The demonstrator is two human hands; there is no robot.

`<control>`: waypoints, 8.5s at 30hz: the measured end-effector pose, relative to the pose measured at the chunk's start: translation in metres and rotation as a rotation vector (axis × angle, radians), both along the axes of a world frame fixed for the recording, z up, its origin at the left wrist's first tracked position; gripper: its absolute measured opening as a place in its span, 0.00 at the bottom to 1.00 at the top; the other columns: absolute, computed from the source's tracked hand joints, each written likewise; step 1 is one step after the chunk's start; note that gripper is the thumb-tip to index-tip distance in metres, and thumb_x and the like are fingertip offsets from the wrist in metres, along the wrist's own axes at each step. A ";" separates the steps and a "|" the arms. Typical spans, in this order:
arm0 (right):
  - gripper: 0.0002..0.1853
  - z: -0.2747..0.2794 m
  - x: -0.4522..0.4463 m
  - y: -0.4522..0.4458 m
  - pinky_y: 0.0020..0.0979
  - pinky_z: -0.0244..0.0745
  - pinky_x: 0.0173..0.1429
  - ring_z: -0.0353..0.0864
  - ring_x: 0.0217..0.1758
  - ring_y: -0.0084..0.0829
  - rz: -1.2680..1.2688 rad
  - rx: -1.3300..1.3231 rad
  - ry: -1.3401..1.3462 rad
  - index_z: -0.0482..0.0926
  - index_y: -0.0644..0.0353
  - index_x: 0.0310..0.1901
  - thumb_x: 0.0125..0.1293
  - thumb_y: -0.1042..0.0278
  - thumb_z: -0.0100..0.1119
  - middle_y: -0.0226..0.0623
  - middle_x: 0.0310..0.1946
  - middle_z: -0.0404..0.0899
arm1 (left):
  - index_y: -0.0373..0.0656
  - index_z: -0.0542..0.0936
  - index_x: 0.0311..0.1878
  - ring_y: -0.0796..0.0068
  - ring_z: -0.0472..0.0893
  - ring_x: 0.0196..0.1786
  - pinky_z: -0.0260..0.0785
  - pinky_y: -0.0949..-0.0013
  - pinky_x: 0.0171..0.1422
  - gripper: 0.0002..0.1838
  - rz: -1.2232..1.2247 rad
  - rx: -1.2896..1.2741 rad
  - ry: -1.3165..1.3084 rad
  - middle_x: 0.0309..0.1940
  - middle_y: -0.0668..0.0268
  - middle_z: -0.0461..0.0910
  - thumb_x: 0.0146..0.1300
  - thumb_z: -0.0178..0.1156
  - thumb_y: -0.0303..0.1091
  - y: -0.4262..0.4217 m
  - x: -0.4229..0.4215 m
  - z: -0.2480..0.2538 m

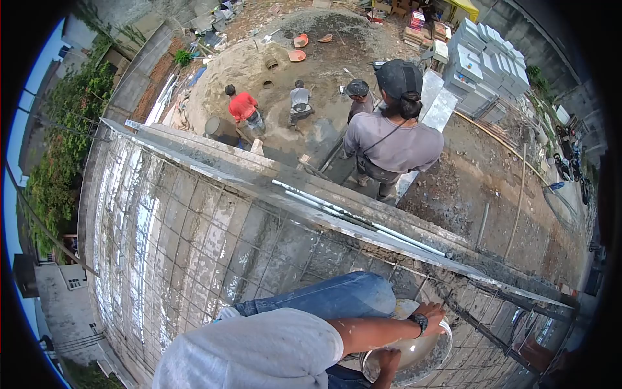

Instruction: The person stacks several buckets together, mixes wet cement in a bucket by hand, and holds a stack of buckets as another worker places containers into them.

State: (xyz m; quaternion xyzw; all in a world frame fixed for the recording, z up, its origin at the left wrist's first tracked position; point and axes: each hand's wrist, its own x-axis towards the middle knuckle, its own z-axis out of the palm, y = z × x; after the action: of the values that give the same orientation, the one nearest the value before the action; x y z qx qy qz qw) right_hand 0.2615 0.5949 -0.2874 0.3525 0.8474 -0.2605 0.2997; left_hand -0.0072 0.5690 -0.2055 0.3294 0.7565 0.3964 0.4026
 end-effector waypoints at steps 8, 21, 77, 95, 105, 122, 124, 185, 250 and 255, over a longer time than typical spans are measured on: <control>0.33 -0.046 -0.050 -0.010 0.43 0.79 0.61 0.86 0.54 0.42 -0.244 -0.168 0.800 0.78 0.69 0.61 0.70 0.44 0.67 0.50 0.52 0.86 | 0.41 0.80 0.62 0.45 0.78 0.66 0.74 0.44 0.66 0.37 0.012 -0.027 0.025 0.62 0.48 0.79 0.63 0.69 0.63 -0.001 -0.003 0.009; 0.12 0.121 -0.012 -0.020 0.52 0.81 0.47 0.87 0.42 0.58 -0.121 0.182 0.233 0.87 0.61 0.43 0.69 0.60 0.67 0.51 0.39 0.88 | 0.39 0.81 0.57 0.45 0.81 0.63 0.75 0.47 0.67 0.32 -0.037 -0.036 0.048 0.55 0.48 0.83 0.67 0.66 0.60 -0.014 -0.013 0.016; 0.10 0.118 0.004 -0.036 0.46 0.79 0.37 0.86 0.30 0.48 -0.177 0.384 0.455 0.87 0.59 0.38 0.70 0.61 0.69 0.44 0.29 0.85 | 0.38 0.81 0.53 0.44 0.83 0.60 0.75 0.47 0.65 0.29 0.030 -0.021 0.045 0.51 0.47 0.85 0.65 0.70 0.56 0.001 -0.006 0.019; 0.13 0.125 -0.003 -0.036 0.47 0.81 0.40 0.89 0.34 0.50 -0.223 0.369 0.362 0.88 0.59 0.38 0.69 0.57 0.69 0.47 0.32 0.88 | 0.40 0.81 0.55 0.46 0.84 0.60 0.76 0.49 0.64 0.29 -0.010 -0.052 0.025 0.53 0.49 0.85 0.65 0.69 0.56 0.005 -0.007 0.015; 0.13 0.133 -0.009 -0.039 0.48 0.81 0.41 0.88 0.33 0.52 -0.258 0.366 0.362 0.88 0.60 0.38 0.68 0.57 0.70 0.47 0.31 0.88 | 0.39 0.81 0.56 0.46 0.83 0.60 0.76 0.48 0.65 0.29 0.016 -0.036 0.055 0.52 0.48 0.85 0.65 0.70 0.56 0.003 -0.006 0.018; 0.11 0.118 0.004 -0.034 0.49 0.79 0.38 0.87 0.33 0.52 -0.190 0.391 0.402 0.86 0.58 0.37 0.67 0.59 0.72 0.46 0.32 0.86 | 0.40 0.83 0.53 0.43 0.85 0.56 0.77 0.46 0.61 0.28 -0.003 -0.062 0.027 0.51 0.47 0.86 0.64 0.71 0.57 0.001 -0.013 0.027; 0.11 0.118 0.003 -0.035 0.49 0.79 0.38 0.87 0.32 0.51 -0.184 0.395 0.411 0.86 0.58 0.37 0.67 0.59 0.72 0.46 0.32 0.86 | 0.40 0.83 0.53 0.43 0.85 0.56 0.77 0.46 0.61 0.28 0.005 -0.064 0.031 0.51 0.48 0.86 0.64 0.71 0.57 0.001 -0.012 0.028; 0.13 0.118 -0.002 -0.036 0.48 0.79 0.38 0.87 0.32 0.48 -0.195 0.401 0.336 0.86 0.59 0.37 0.69 0.57 0.69 0.43 0.30 0.86 | 0.40 0.81 0.58 0.44 0.82 0.62 0.74 0.45 0.66 0.29 -0.004 -0.022 0.005 0.55 0.48 0.84 0.65 0.70 0.55 0.004 -0.009 0.016; 0.10 0.111 0.008 -0.033 0.47 0.78 0.37 0.86 0.32 0.47 -0.198 0.389 0.412 0.88 0.58 0.39 0.71 0.60 0.66 0.43 0.31 0.84 | 0.40 0.83 0.53 0.45 0.83 0.61 0.76 0.46 0.64 0.29 0.014 -0.062 -0.020 0.54 0.49 0.85 0.62 0.71 0.56 0.005 -0.011 0.020; 0.10 0.115 0.006 -0.034 0.47 0.78 0.38 0.85 0.32 0.47 -0.213 0.368 0.402 0.87 0.59 0.40 0.72 0.60 0.65 0.43 0.31 0.84 | 0.39 0.83 0.54 0.46 0.83 0.62 0.76 0.47 0.65 0.29 0.016 -0.041 -0.036 0.54 0.49 0.85 0.62 0.71 0.55 0.002 -0.013 0.023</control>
State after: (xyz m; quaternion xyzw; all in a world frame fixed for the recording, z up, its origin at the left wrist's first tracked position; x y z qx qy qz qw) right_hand 0.2671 0.5614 -0.1726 0.4292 0.8810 -0.1971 0.0276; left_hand -0.0203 0.5709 -0.1822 0.3081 0.7597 0.3898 0.4195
